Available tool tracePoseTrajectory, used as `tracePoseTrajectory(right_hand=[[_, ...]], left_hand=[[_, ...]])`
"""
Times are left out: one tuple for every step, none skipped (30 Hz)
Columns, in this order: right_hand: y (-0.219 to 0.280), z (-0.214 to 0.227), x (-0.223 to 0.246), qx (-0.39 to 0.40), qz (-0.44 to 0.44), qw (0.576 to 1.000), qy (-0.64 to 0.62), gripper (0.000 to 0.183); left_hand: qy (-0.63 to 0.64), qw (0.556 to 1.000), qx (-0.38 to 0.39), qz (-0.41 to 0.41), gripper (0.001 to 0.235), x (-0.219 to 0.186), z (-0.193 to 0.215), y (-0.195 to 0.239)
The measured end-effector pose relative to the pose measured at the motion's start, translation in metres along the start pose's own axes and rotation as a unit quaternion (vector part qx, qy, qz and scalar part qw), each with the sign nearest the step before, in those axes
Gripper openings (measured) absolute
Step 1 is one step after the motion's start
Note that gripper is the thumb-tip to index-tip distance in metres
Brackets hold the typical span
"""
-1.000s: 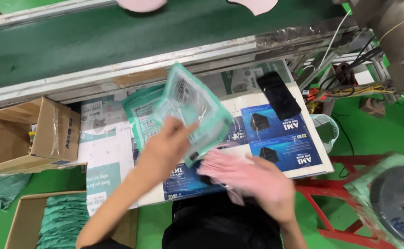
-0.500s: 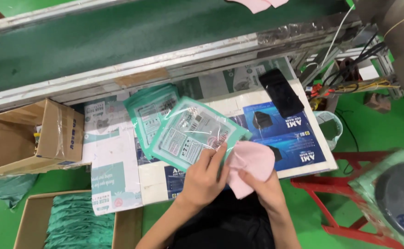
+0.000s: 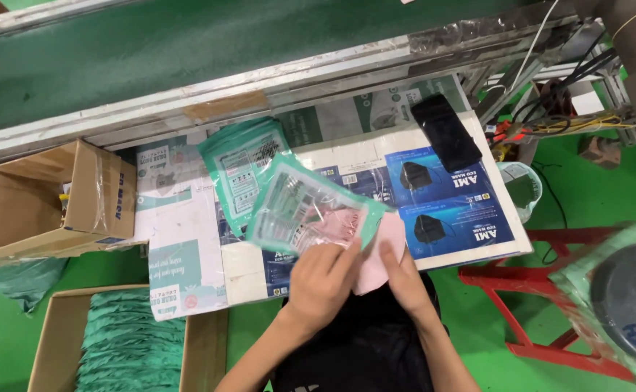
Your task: Packaging pink face masks into plastic packets in an industrial setting.
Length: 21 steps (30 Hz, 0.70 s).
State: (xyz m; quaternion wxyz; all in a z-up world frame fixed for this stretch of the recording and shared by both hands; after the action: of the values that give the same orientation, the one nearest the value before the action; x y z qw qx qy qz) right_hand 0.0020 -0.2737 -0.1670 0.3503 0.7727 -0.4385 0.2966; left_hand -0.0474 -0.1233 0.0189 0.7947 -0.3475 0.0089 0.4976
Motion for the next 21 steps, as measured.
tracePoseTrajectory(right_hand=[[0.002, -0.006, 0.012, 0.020, 0.052, 0.994, 0.091, 0.051], [0.005, -0.013, 0.023, 0.039, 0.103, 0.977, 0.180, 0.050], [0.006, -0.014, 0.023, 0.037, 0.103, 0.978, 0.178, 0.050], [0.007, -0.017, 0.021, 0.056, 0.095, 0.986, 0.122, 0.058], [0.007, -0.020, 0.020, 0.075, 0.087, 0.991, 0.067, 0.067], [0.004, -0.015, 0.012, 0.073, 0.088, 0.991, 0.066, 0.067], [-0.001, -0.010, 0.001, 0.078, 0.065, 0.995, -0.003, 0.072], [-0.005, -0.006, -0.011, 0.082, 0.041, 0.993, -0.073, 0.078], [-0.008, -0.003, -0.017, 0.081, 0.042, 0.993, -0.073, 0.078], [-0.012, 0.005, -0.022, 0.052, 0.049, 0.992, -0.101, 0.073], [-0.014, 0.012, -0.029, 0.021, 0.055, 0.990, -0.128, 0.069], [-0.013, 0.011, -0.033, 0.021, 0.053, 0.990, -0.128, 0.069], [-0.012, 0.012, -0.035, 0.008, 0.065, 0.990, -0.122, 0.066], [-0.011, 0.012, -0.037, -0.005, 0.076, 0.990, -0.117, 0.063], [-0.007, 0.004, -0.036, -0.004, 0.077, 0.990, -0.117, 0.063], [-0.003, -0.005, -0.033, -0.002, 0.084, 0.991, -0.107, 0.061], [-0.002, -0.014, -0.028, 0.001, 0.094, 0.991, -0.096, 0.059], [-0.001, -0.021, -0.019, 0.003, 0.097, 0.991, -0.096, 0.059], [0.004, -0.025, -0.012, -0.018, 0.093, 0.994, -0.058, 0.051], [0.008, -0.029, -0.004, -0.040, 0.090, 0.995, -0.020, 0.043], [0.008, -0.023, -0.002, -0.036, 0.092, 0.995, -0.020, 0.043]], left_hand=[[0.005, 1.000, -0.022, 0.013, 0.040, 0.003, 0.009, -0.001], [0.009, 0.999, -0.045, 0.026, 0.042, 0.006, 0.018, -0.002], [0.010, 0.999, -0.042, 0.025, 0.042, 0.004, 0.020, -0.002], [0.012, 0.999, -0.048, 0.023, 0.040, 0.002, 0.023, -0.002], [0.015, 0.998, -0.055, 0.020, 0.037, 0.001, 0.026, -0.003], [0.016, 0.998, -0.054, 0.018, 0.037, -0.004, 0.022, -0.002], [0.021, 0.999, -0.042, -0.005, 0.037, -0.011, 0.017, -0.001], [0.026, 0.999, -0.030, -0.028, 0.036, -0.018, 0.012, 0.000], [0.026, 0.999, -0.031, -0.029, 0.036, -0.023, 0.009, 0.004], [0.032, 0.997, 0.011, -0.063, 0.038, -0.033, -0.001, 0.007], [0.039, 0.993, 0.054, -0.094, 0.040, -0.043, -0.010, 0.012], [0.040, 0.993, 0.054, -0.093, 0.040, -0.040, -0.012, 0.011], [0.036, 0.995, 0.038, -0.088, 0.042, -0.036, -0.011, 0.010], [0.033, 0.996, 0.021, -0.082, 0.045, -0.032, -0.011, 0.009], [0.032, 0.996, 0.021, -0.083, 0.045, -0.028, -0.007, 0.006], [0.025, 0.998, -0.015, -0.052, 0.040, -0.021, 0.003, 0.004], [0.016, 0.998, -0.053, -0.024, 0.036, -0.012, 0.012, 0.000], [0.015, 0.998, -0.056, -0.026, 0.036, -0.015, 0.009, 0.003], [0.026, 0.998, -0.034, -0.043, 0.036, -0.022, 0.003, 0.008], [0.038, 0.997, -0.011, -0.060, 0.037, -0.028, -0.003, 0.014], [0.035, 0.997, -0.014, -0.062, 0.037, -0.029, -0.002, 0.016]])
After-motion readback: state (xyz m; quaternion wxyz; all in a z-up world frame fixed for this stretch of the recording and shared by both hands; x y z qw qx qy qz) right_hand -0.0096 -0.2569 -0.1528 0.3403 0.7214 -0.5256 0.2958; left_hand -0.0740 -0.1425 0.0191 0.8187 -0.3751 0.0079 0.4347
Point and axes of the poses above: each hand's wrist, its own y-axis away from the middle knuckle, its own z-axis out of the back of the hand, x = y × z, the point moved 7 cm from there along -y, towards the middle knuckle, and after that the axes turned 8 degrees about x, right-handed, at the moved point
